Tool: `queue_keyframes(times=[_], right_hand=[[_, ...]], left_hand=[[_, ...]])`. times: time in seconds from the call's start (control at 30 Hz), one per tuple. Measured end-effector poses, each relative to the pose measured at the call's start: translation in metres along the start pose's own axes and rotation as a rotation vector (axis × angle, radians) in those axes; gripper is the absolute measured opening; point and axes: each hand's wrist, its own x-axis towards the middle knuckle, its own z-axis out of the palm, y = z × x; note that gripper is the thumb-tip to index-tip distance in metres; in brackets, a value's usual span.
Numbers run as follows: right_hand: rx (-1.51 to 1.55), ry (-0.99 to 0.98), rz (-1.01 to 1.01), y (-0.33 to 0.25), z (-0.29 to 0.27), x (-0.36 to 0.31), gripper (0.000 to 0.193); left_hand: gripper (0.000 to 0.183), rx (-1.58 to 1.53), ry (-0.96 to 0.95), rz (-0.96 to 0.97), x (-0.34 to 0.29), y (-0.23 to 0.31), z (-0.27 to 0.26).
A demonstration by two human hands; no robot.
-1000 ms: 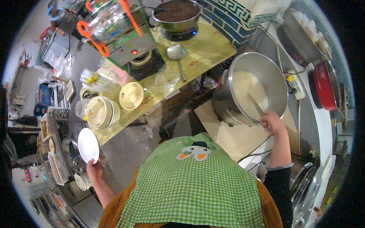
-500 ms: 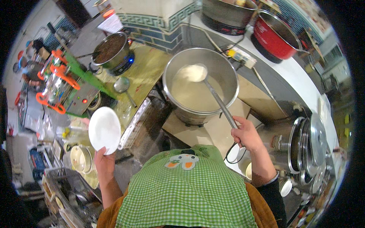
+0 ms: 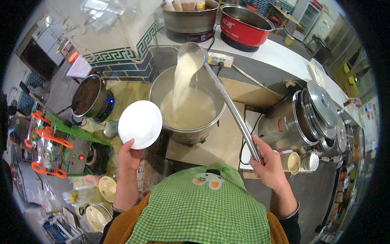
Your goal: The person ladles a white liquid from a large pot into a bowl, stirs the pot, and covers it with a lid. They then walk to a refrigerator, open it, and remove a bowl of green vegetables and a plastic bag containing garlic cloves, placing them on a table.
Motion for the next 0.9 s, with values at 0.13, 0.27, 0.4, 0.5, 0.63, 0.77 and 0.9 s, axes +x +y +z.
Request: queue_keyframes(times=[0.13,0.27,0.4,0.5,0.63,0.77,0.9], right_hand=[[-0.148,0.105,-0.070,0.002,0.018,-0.015,0.071],[-0.409,0.229,-0.152,0.002,0.033,-0.027,0.066],[-0.706,0.316,-0.393,0.007,0.052,-0.029,0.065],[-0.767,0.298,-0.302,0.014,0.065,-0.032,0.065],[-0.741,0.243,-0.204,0.029,0.080,-0.030,0.067],[-0.637,0.167,-0.283,0.055,0.090,-0.013,0.070],[-0.301,0.065,0.016,0.100,0.078,-0.005,0.077]], left_hand=[[0.063,0.049,-0.040,-0.026,0.018,0.002,0.007],[0.054,0.105,-0.033,-0.009,0.032,0.002,0.013],[0.055,0.128,-0.150,-0.024,0.043,0.009,0.015],[0.057,0.129,-0.143,-0.040,0.050,0.009,0.015],[0.058,0.168,-0.094,-0.070,0.063,0.008,0.009],[0.068,0.156,-0.011,-0.113,0.067,0.006,0.007],[0.065,0.072,-0.106,-0.081,0.058,0.012,0.007]])
